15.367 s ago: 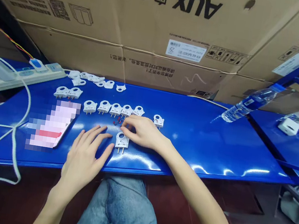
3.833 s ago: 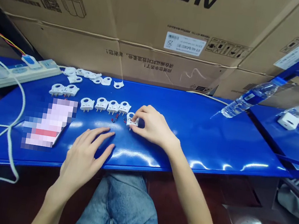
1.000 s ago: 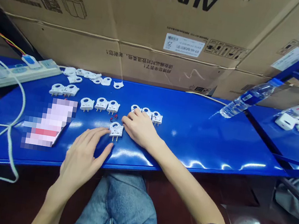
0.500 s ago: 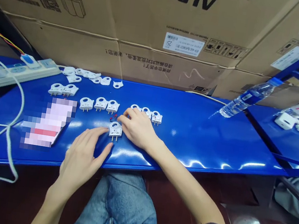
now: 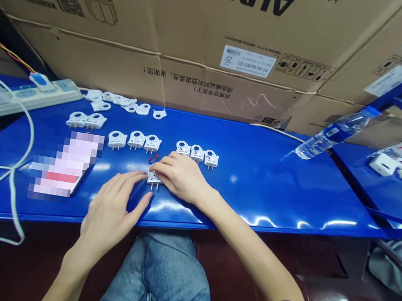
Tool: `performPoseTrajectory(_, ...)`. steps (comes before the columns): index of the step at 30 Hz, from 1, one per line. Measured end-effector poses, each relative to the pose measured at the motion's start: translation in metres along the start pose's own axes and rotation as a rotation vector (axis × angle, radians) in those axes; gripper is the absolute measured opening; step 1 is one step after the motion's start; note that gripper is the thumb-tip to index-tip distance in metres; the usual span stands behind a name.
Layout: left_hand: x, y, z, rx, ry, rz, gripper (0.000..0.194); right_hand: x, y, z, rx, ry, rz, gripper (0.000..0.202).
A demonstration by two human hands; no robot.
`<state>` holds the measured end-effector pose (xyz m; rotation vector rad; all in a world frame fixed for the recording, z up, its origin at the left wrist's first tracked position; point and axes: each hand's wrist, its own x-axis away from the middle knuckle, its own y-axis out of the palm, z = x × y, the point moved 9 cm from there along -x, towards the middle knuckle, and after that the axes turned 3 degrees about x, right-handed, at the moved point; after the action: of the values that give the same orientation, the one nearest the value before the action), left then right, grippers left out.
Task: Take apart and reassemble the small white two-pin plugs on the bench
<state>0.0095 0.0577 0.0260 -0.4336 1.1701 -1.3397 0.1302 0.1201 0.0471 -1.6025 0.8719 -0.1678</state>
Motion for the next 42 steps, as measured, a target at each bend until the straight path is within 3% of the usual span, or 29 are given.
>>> performPoseTrajectory(6, 0.0, 0.0, 0.0, 0.001, 0.001, -0.001, 0.034, -0.001, -0.001, 0.005, -0.094, 0.077, 0.004, 0.022)
performPoseTrajectory(21, 0.001, 0.0, 0.001, -0.001, 0.01, 0.002, 0.035, -0.002, -0.001, 0.007, -0.144, 0.092, 0.006, 0.02)
performPoseTrajectory(26, 0.002, 0.0, 0.001, -0.013, 0.016, 0.012, 0.034, -0.001, 0.0, 0.006, -0.108, 0.087, -0.019, 0.021)
performPoseTrajectory(35, 0.002, 0.0, -0.001, -0.014, 0.006, 0.018, 0.04, 0.001, -0.008, 0.003, 0.024, 0.089, 0.047, 0.029)
performPoseTrajectory(42, 0.004, 0.001, -0.009, -0.02, -0.078, -0.008, 0.042, 0.024, -0.013, -0.016, 0.129, 0.104, 0.128, 0.026)
